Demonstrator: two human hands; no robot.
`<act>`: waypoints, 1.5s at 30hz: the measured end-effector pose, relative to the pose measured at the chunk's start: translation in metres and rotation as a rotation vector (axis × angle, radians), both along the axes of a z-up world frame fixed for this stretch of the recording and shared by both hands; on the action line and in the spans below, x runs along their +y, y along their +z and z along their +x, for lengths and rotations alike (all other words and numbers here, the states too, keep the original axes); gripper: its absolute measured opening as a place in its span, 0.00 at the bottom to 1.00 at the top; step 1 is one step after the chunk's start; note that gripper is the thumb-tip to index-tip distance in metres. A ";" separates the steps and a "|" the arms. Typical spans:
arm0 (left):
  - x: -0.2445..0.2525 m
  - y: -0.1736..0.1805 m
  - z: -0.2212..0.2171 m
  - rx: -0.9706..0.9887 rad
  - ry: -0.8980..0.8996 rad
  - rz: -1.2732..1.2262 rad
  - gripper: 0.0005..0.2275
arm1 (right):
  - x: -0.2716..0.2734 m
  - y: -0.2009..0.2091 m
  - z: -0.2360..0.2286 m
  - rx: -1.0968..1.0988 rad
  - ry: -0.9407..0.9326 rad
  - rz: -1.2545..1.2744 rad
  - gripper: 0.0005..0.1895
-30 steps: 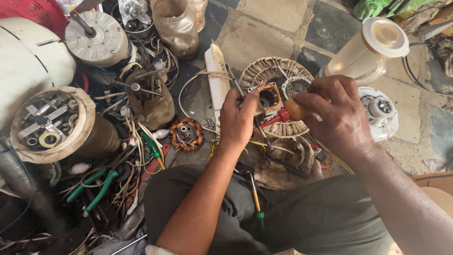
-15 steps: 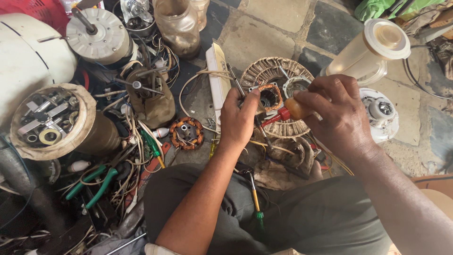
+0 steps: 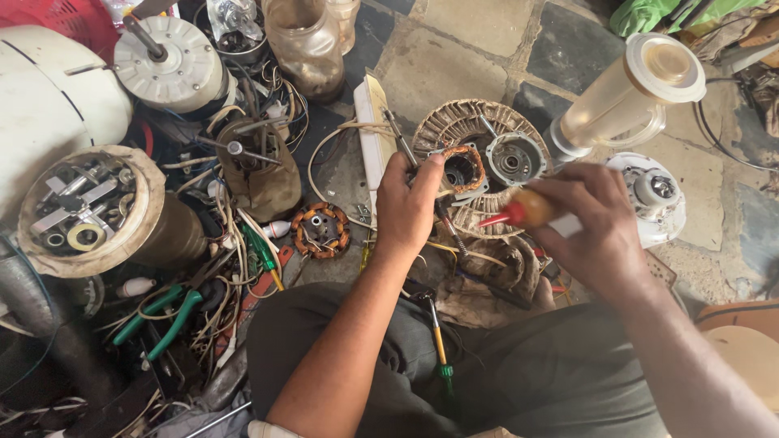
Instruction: The person marks a motor component with a blue marker, then picks up and inspects various motor parts including a stator and rotor. They use a screwdriver to adjust or remove parts from the motor assembly and handle a plastic component, placing items on a woven mat.
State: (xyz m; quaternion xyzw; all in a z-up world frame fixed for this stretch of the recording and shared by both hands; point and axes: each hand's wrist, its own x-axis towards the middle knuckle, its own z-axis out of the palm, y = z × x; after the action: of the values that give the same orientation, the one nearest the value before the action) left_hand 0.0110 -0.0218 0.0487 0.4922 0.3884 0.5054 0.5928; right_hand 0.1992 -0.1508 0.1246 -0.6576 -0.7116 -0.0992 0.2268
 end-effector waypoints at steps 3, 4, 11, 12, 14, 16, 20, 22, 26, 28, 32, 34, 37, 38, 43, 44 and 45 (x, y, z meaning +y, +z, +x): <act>0.003 -0.003 -0.001 0.031 -0.011 -0.077 0.17 | -0.029 -0.028 0.025 0.267 -0.196 -0.068 0.31; 0.003 -0.005 -0.002 0.040 -0.004 -0.065 0.17 | -0.040 -0.037 0.036 0.372 -0.281 -0.110 0.32; 0.011 -0.027 0.003 0.037 0.020 0.005 0.17 | -0.118 -0.086 0.142 0.324 -0.544 -0.312 0.32; 0.010 -0.028 0.003 0.003 0.003 -0.034 0.16 | -0.126 -0.092 0.155 0.399 -0.626 -0.403 0.32; 0.009 -0.026 0.004 -0.061 -0.022 -0.109 0.14 | -0.138 -0.107 0.181 0.473 -0.701 -0.512 0.30; 0.009 -0.022 0.003 -0.131 -0.052 -0.158 0.13 | -0.145 -0.132 0.207 0.466 -0.678 -0.550 0.30; 0.007 -0.011 0.003 -0.079 -0.058 -0.313 0.11 | -0.156 -0.195 0.252 0.413 -0.823 -0.653 0.36; 0.009 -0.008 0.004 -0.075 -0.054 -0.341 0.11 | -0.167 -0.218 0.266 0.464 -0.842 -0.659 0.34; 0.014 -0.012 0.006 -0.164 -0.061 -0.506 0.12 | -0.176 -0.253 0.288 0.497 -0.782 -0.595 0.39; 0.015 -0.015 0.008 -0.196 -0.061 -0.473 0.13 | -0.173 -0.258 0.293 0.410 -0.666 -0.597 0.40; 0.017 -0.019 0.009 -0.283 -0.129 -0.345 0.16 | -0.166 -0.255 0.298 0.355 -0.683 -0.764 0.44; 0.017 -0.019 0.007 -0.226 -0.106 -0.242 0.16 | -0.171 -0.247 0.294 0.364 -0.629 -0.702 0.44; 0.018 -0.018 0.007 -0.236 -0.093 -0.171 0.16 | -0.194 -0.227 0.287 0.361 -0.762 -0.537 0.41; 0.018 -0.018 0.008 -0.256 -0.096 -0.162 0.16 | -0.201 -0.218 0.280 0.412 -0.833 -0.466 0.36; 0.004 -0.008 0.007 -0.137 -0.349 -0.038 0.21 | -0.183 -0.123 0.187 0.492 -0.930 -0.041 0.19; -0.002 -0.004 0.008 -0.134 -0.454 0.022 0.23 | -0.169 -0.103 0.167 0.649 -0.859 -0.035 0.19; -0.008 0.000 0.009 -0.062 -0.577 0.017 0.28 | -0.150 -0.087 0.147 0.804 -0.783 -0.028 0.20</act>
State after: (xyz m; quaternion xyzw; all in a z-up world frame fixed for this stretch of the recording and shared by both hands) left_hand 0.0205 -0.0298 0.0485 0.5718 0.2098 0.3340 0.7194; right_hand 0.3464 -0.3011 0.0380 -0.8617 -0.2732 0.0920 0.4175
